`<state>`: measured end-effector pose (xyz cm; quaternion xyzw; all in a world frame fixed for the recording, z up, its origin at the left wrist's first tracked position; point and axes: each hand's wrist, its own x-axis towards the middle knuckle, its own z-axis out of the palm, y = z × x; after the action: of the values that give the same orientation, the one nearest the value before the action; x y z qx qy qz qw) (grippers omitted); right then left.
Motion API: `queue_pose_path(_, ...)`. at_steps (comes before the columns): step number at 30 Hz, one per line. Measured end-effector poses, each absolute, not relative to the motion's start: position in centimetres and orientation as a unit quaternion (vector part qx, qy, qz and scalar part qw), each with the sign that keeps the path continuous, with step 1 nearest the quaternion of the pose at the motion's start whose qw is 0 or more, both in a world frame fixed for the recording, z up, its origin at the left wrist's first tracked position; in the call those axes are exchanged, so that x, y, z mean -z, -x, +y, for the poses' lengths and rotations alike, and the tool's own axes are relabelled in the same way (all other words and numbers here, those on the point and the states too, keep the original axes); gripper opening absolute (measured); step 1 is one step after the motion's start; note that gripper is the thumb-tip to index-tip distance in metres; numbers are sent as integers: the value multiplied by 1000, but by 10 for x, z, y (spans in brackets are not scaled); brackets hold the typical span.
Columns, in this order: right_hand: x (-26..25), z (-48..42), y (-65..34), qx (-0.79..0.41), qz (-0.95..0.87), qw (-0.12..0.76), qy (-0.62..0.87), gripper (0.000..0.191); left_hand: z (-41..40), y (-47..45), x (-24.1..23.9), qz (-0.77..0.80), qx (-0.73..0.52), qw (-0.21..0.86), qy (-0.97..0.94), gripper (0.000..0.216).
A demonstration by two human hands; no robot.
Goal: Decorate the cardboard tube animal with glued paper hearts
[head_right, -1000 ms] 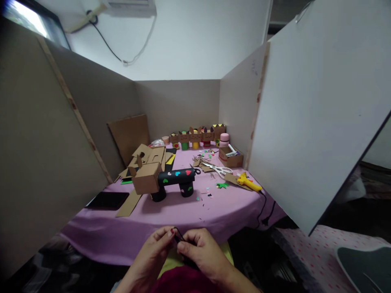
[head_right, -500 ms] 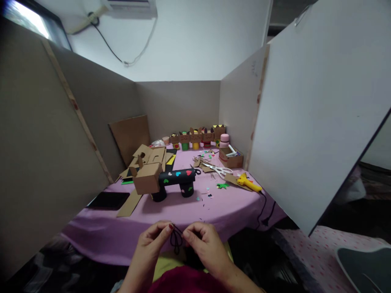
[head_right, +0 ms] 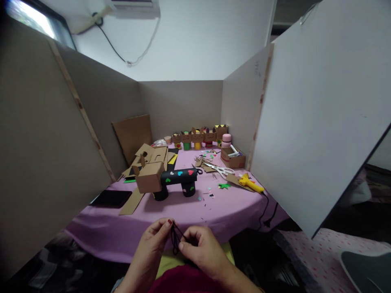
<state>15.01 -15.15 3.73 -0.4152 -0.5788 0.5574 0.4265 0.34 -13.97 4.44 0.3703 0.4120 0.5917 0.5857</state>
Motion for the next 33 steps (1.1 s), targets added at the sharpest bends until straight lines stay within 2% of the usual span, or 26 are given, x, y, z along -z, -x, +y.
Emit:
queue_pose_path(8,-33,-152,-151,-561,-596,404,409,7,-138,-3,-41,415,-604,553,-395,22)
queue_pose_path(17,-31,-156,-153,-585,-604,380,386,11,-142,-6,-46,406,-569,578,-420,21)
queue_pose_path(20,-40,-153,-160,-518,-638,432,372,26,-144,-5,-53,407,-556,570,-447,19)
queue_pose_path(23,-52,-152,-160,-481,-624,486,379,39,-145,-3,-58,417,-557,519,-496,15)
queue_pose_path(28,-54,-156,-140,-585,-600,469,279,35,-145,-3,-55,448,-543,432,-564,16)
queue_pose_path(33,-36,-156,-130,-698,-474,459,280,37,-147,-3,-55,445,-568,488,-491,17)
